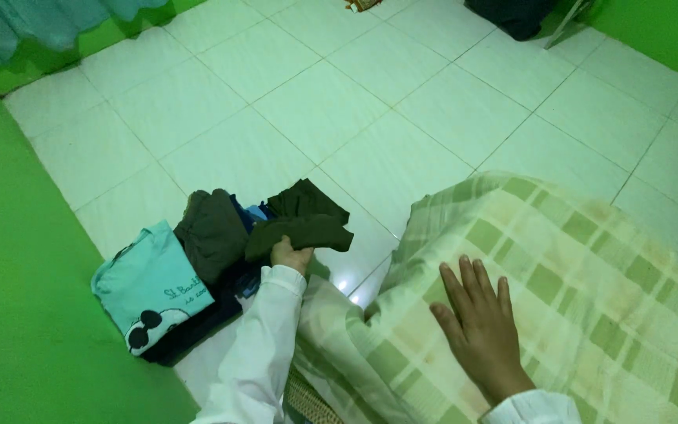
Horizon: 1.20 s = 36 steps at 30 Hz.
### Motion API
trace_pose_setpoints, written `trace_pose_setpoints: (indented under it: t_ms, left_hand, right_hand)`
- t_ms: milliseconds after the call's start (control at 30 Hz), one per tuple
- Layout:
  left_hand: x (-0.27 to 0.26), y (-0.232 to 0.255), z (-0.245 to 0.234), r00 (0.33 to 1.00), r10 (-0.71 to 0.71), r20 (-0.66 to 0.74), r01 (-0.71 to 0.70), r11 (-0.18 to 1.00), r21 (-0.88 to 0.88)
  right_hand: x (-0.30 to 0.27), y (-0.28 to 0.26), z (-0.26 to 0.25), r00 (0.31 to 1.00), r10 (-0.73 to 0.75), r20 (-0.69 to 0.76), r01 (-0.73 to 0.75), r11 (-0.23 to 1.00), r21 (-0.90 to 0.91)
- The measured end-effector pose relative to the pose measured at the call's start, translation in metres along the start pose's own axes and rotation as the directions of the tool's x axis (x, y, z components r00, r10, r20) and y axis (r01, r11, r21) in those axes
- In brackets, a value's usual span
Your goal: Fold a t-shirt and a pair of trousers on a stack of pillows.
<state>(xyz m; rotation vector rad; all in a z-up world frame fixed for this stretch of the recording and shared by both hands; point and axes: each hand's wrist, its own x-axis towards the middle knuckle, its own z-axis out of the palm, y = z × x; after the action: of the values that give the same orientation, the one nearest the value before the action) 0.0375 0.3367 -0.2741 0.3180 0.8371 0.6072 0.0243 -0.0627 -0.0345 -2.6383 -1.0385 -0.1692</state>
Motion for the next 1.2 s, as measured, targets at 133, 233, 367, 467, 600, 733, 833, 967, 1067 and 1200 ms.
trace_pose_setpoints:
  t_ms: [133, 233, 367, 467, 600, 733, 833, 967, 1067, 1200]
  left_hand:
    - [0.031, -0.017, 0.023, 0.910, 0.308, 0.278, -0.313, 0.068, 0.947]
    - [0.051, -0.021, 0.069, 0.998, 0.009, 0.058, 0.021, 0.874, -0.485]
    - [0.104, -0.065, 0.044, 0.923, 0.226, 0.310, -0.036, 0.855, -0.518]
    - [0.095, -0.096, 0.025, 0.977, -0.016, 0.213, 0.074, 0.960, -0.269]
    - [0.045, -0.111, 0.045, 0.953, -0.304, -0.018, 0.303, 0.942, 0.146]
    - [0.012, -0.111, 0.086, 0.932, -0.214, 0.293, 0.081, 0.910, 0.408]
    - [-0.141, -0.069, 0.158, 0.689, -0.119, 0.715, -0.428, 0.730, 0.534]
    - [-0.273, -0.066, 0.189, 0.338, -0.398, 0.853, -0.658, 0.548, 0.516]
    - [-0.310, -0.089, 0.178, -0.088, -0.619, 0.780, -0.994, 0.109, -0.026]
    - [-0.319, -0.104, 0.164, -0.166, -0.758, 0.630, -0.856, -0.206, -0.474]
  right_hand:
    - [0.002, 0.000, 0.002, 1.000, 0.022, -0.004, -0.022, 1.000, -0.002]
    - [0.004, -0.004, -0.004, 0.999, 0.014, -0.043, -0.013, 1.000, 0.026]
    - [0.006, -0.004, -0.005, 0.998, 0.018, -0.057, -0.015, 0.999, 0.052]
    - [0.005, -0.001, -0.004, 0.998, 0.031, -0.047, -0.029, 0.998, 0.050]
    - [0.004, 0.000, -0.001, 1.000, 0.015, -0.025, -0.015, 1.000, 0.010]
    - [0.006, 0.001, 0.000, 0.999, 0.022, -0.038, -0.022, 1.000, -0.007]
    - [0.003, 0.001, -0.003, 0.999, 0.010, -0.048, -0.009, 1.000, 0.028]
    - [-0.005, 0.007, -0.014, 0.986, 0.153, -0.063, -0.149, 0.986, 0.071]
    - [-0.022, 0.023, -0.025, 0.916, 0.393, 0.083, -0.401, 0.898, 0.178]
    - [-0.077, 0.061, -0.027, 0.959, 0.284, 0.010, -0.280, 0.950, -0.139]
